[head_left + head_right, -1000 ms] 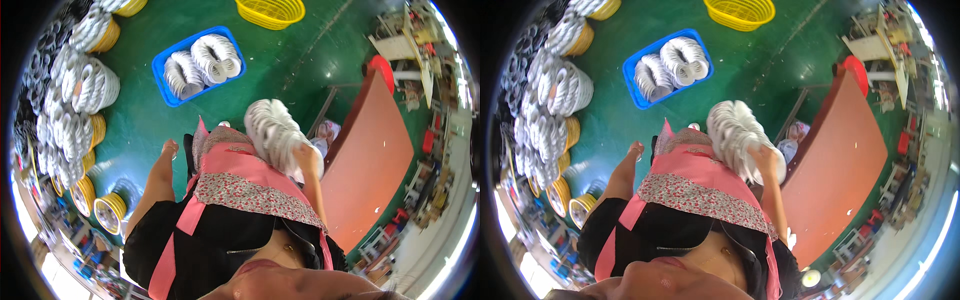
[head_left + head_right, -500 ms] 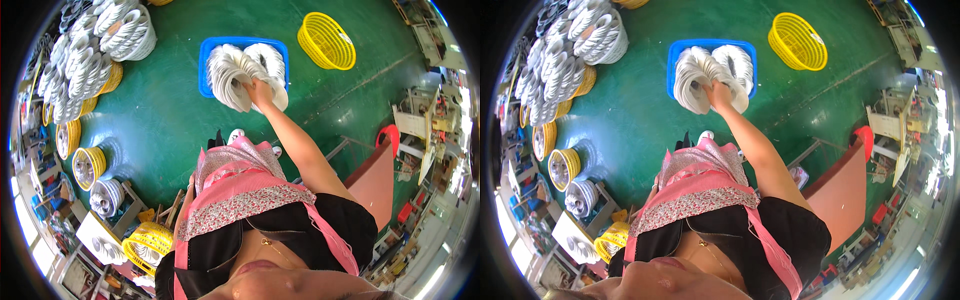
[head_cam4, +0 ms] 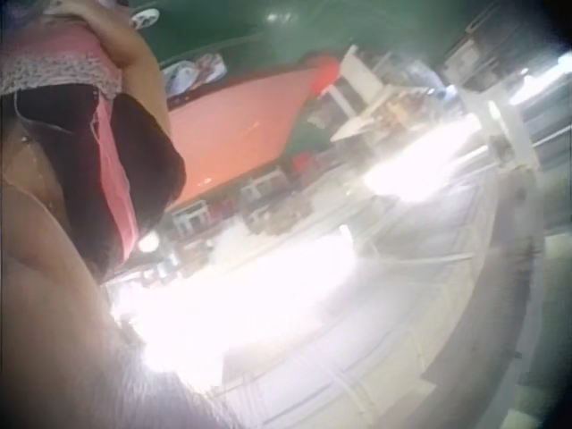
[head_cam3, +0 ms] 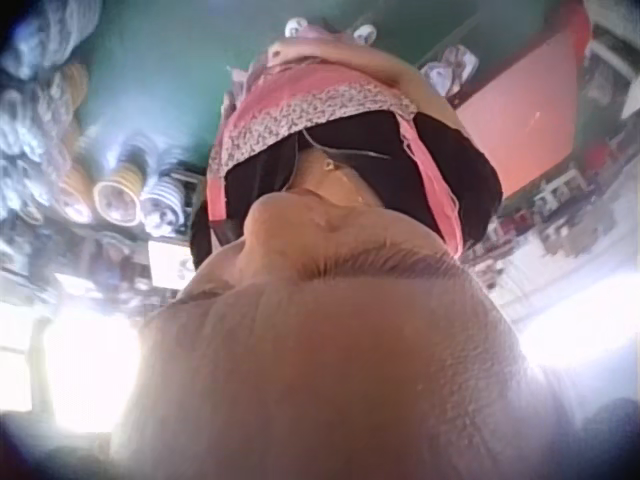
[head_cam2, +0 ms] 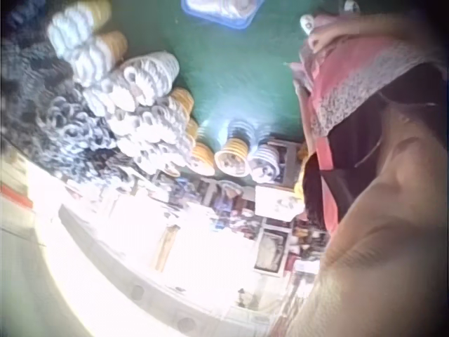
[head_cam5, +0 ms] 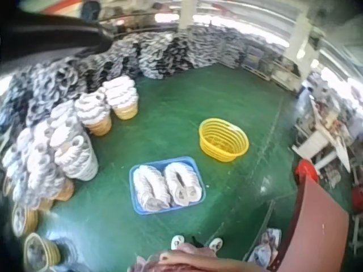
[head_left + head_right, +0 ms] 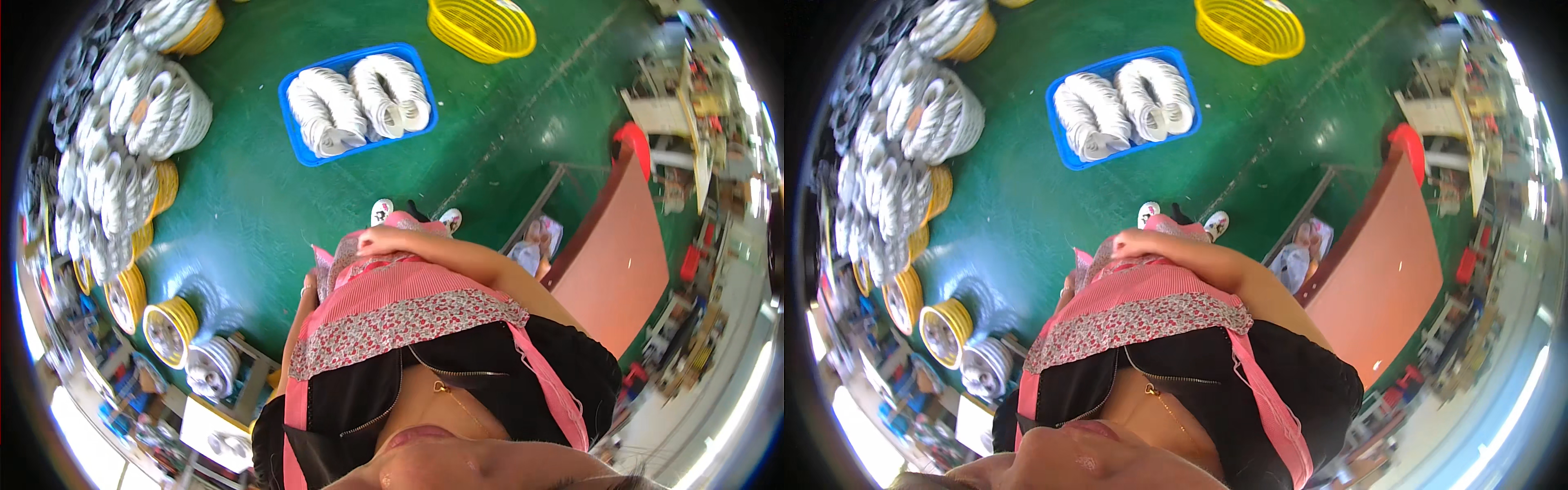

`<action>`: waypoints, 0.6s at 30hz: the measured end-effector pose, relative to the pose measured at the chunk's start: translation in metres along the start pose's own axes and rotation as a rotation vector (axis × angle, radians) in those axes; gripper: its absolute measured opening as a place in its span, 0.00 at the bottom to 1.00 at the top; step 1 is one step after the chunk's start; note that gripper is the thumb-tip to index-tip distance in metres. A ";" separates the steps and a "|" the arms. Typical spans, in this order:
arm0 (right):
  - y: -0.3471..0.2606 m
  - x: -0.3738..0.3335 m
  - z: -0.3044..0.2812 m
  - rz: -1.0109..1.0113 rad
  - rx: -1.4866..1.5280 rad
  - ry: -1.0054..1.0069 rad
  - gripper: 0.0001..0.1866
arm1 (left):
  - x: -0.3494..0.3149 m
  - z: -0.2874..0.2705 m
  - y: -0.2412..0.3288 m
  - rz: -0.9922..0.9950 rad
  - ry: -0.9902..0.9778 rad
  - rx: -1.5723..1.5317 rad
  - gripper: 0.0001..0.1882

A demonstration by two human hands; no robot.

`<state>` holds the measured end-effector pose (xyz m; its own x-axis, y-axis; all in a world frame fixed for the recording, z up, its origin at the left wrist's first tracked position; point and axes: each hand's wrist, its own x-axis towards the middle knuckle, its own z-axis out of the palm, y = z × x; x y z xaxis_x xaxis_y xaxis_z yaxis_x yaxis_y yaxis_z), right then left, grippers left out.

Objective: Sorting and stacking white shoe components from a basket onto a work table.

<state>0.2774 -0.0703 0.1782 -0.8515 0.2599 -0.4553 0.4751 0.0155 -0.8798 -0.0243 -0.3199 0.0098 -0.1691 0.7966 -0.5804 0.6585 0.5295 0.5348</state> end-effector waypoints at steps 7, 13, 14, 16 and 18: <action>0.109 -0.129 -0.055 0.526 -0.155 0.865 0.14 | 0.143 -0.083 0.128 -0.016 -0.103 0.197 0.22; 0.163 -0.232 0.023 0.698 0.686 1.652 0.11 | 0.205 -0.121 0.209 0.284 -0.333 0.498 0.18; 0.178 -0.243 0.053 0.755 0.759 1.643 0.11 | 0.222 -0.128 0.233 0.504 -0.406 0.523 0.18; 0.220 -0.260 0.131 0.964 0.806 1.579 0.10 | 0.210 -0.127 0.361 0.192 -0.486 -0.146 0.21; 0.225 -0.252 0.183 1.153 0.813 1.278 0.11 | 0.179 -0.166 0.494 0.243 -0.561 -0.354 0.23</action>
<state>0.5586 -0.3087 0.0703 0.5896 0.2741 -0.7598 0.0835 -0.9563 -0.2802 0.1489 0.1324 0.2723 0.4183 0.6844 -0.5972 0.3353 0.4947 0.8018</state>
